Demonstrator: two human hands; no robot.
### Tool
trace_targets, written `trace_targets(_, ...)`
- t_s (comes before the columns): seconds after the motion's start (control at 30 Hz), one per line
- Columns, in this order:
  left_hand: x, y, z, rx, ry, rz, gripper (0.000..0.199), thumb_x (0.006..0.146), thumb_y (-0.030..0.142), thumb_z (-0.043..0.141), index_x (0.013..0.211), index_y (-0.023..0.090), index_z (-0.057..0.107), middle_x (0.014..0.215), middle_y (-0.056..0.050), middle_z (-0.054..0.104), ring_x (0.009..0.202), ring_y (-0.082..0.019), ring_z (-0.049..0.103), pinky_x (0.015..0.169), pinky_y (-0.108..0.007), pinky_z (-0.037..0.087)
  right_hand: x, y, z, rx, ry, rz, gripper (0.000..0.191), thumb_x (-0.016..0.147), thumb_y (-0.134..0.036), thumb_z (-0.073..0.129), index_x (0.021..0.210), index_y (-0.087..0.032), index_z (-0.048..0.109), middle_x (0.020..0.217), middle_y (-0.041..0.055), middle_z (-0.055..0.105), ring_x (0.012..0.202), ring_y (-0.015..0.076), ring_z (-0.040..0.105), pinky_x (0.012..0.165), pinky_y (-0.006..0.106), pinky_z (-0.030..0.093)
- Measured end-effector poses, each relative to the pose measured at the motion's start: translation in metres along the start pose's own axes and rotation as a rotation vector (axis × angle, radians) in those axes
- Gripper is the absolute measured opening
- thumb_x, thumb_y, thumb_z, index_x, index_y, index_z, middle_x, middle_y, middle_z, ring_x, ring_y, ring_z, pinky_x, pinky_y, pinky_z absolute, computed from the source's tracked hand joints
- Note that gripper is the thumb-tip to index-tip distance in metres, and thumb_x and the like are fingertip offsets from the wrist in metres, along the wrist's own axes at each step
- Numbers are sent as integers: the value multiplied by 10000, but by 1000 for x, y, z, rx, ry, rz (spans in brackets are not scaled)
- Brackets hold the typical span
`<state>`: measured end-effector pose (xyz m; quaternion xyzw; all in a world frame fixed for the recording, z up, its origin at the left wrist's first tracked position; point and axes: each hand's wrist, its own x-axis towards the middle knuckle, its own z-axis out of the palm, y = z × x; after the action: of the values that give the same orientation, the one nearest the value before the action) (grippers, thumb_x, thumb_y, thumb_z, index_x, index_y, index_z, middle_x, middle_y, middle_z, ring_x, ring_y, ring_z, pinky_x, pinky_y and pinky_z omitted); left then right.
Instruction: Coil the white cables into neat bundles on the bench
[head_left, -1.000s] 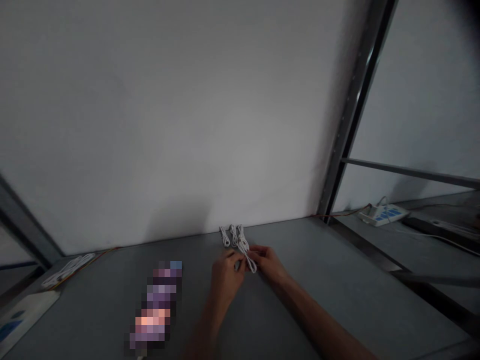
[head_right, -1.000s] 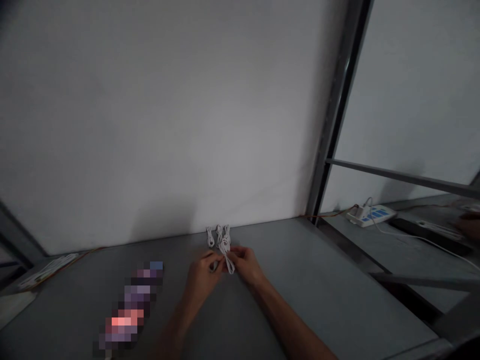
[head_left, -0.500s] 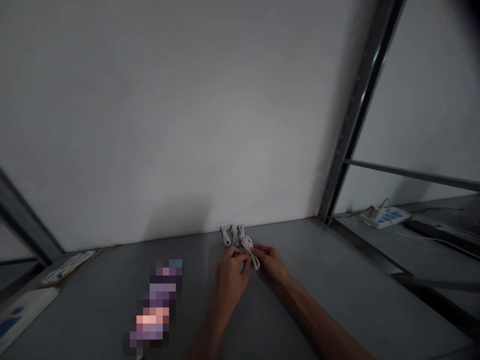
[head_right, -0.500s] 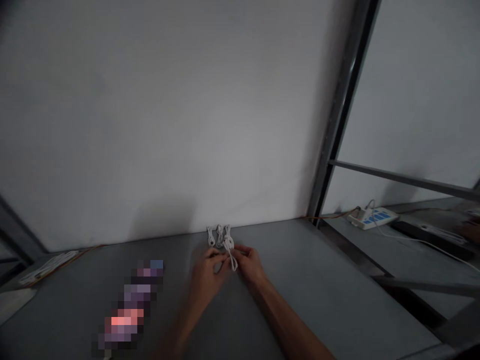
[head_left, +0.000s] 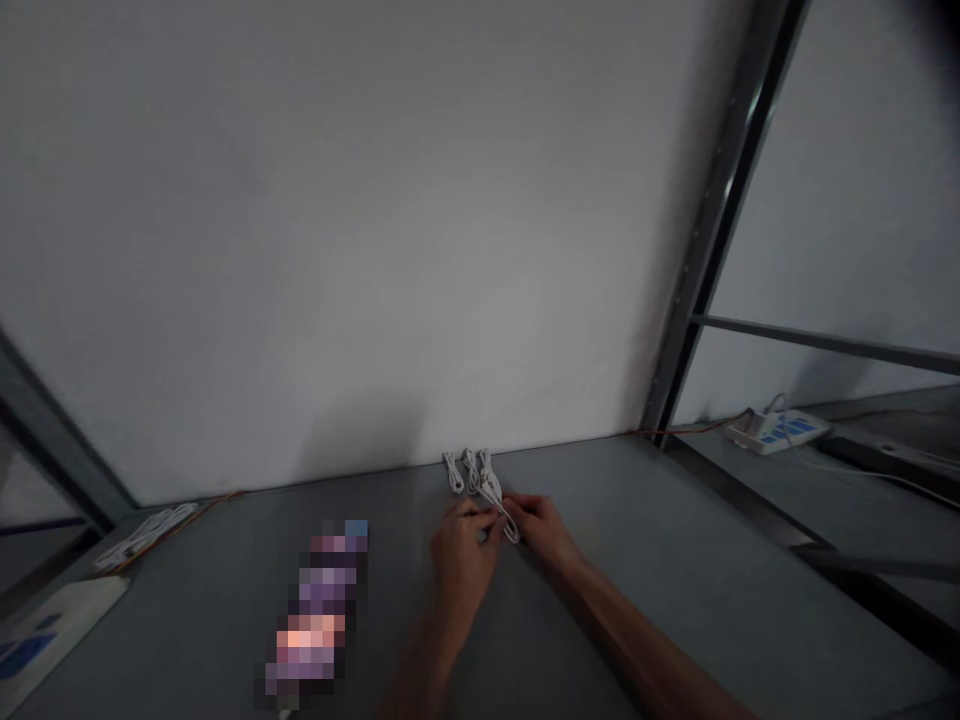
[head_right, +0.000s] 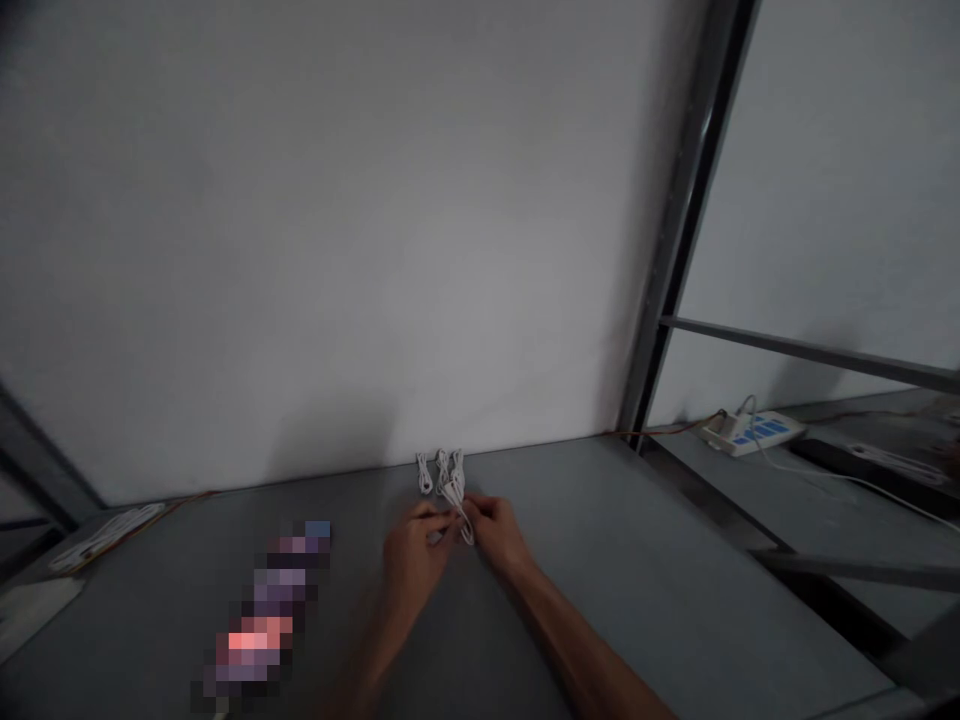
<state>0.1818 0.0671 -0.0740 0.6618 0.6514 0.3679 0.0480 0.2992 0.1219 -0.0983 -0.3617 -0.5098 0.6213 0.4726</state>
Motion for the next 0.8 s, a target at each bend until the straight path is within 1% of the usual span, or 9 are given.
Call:
trace_targets(0.1,0,-1,0,5,-5,-9,212,860,309,577,849,240,777,793,-52,680,754,-186,617,648,-268,397,-1,-2,0,-26,-2,14,492,608,-591,730,705,-109,748,622,41,677,553,142,552,535,236,391)
trace_targets(0.23,0,-1,0,-7,-25,-48,218,866,301,568,888,229,772,825,-58,691,733,-179,617,639,-263,389,-2,-5,-1,2,-56,-2,472,606,-529,760,842,-120,770,752,72,730,655,186,623,621,271,456)
trace_targets(0.33,0,0,0,-36,-32,-74,201,853,276,582,893,220,770,851,-66,700,765,-191,627,652,-268,392,-1,-4,-3,2,-89,-4,452,629,-487,758,897,-124,771,793,83,740,669,194,636,639,283,470)
trace_targets(0.43,-1,1,3,-82,-43,-93,195,842,263,589,885,211,772,850,-68,699,745,-186,624,645,-267,389,0,-2,-6,-4,-80,-12,406,641,-440,755,900,-128,773,781,79,739,663,195,637,634,284,471)
trace_targets(0.57,-2,2,5,-151,-34,-93,206,831,244,576,886,198,769,807,-59,689,662,-154,587,613,-254,372,-1,-5,-6,-42,-81,-23,374,652,-420,737,871,-118,768,756,80,734,655,198,634,621,284,462)
trace_targets(0.7,-1,2,4,-155,2,-50,208,813,217,569,751,189,765,716,-40,654,608,-135,545,595,-246,352,-4,-11,-2,-102,-105,-60,333,672,-411,697,826,-125,767,679,49,713,565,161,588,529,248,416)
trace_targets(0.8,1,0,3,-154,19,-49,189,798,201,581,745,187,761,703,-31,648,577,-123,515,587,-244,345,-5,-13,1,-92,-83,-58,325,653,-411,703,801,-128,762,649,37,700,557,164,591,529,255,447)
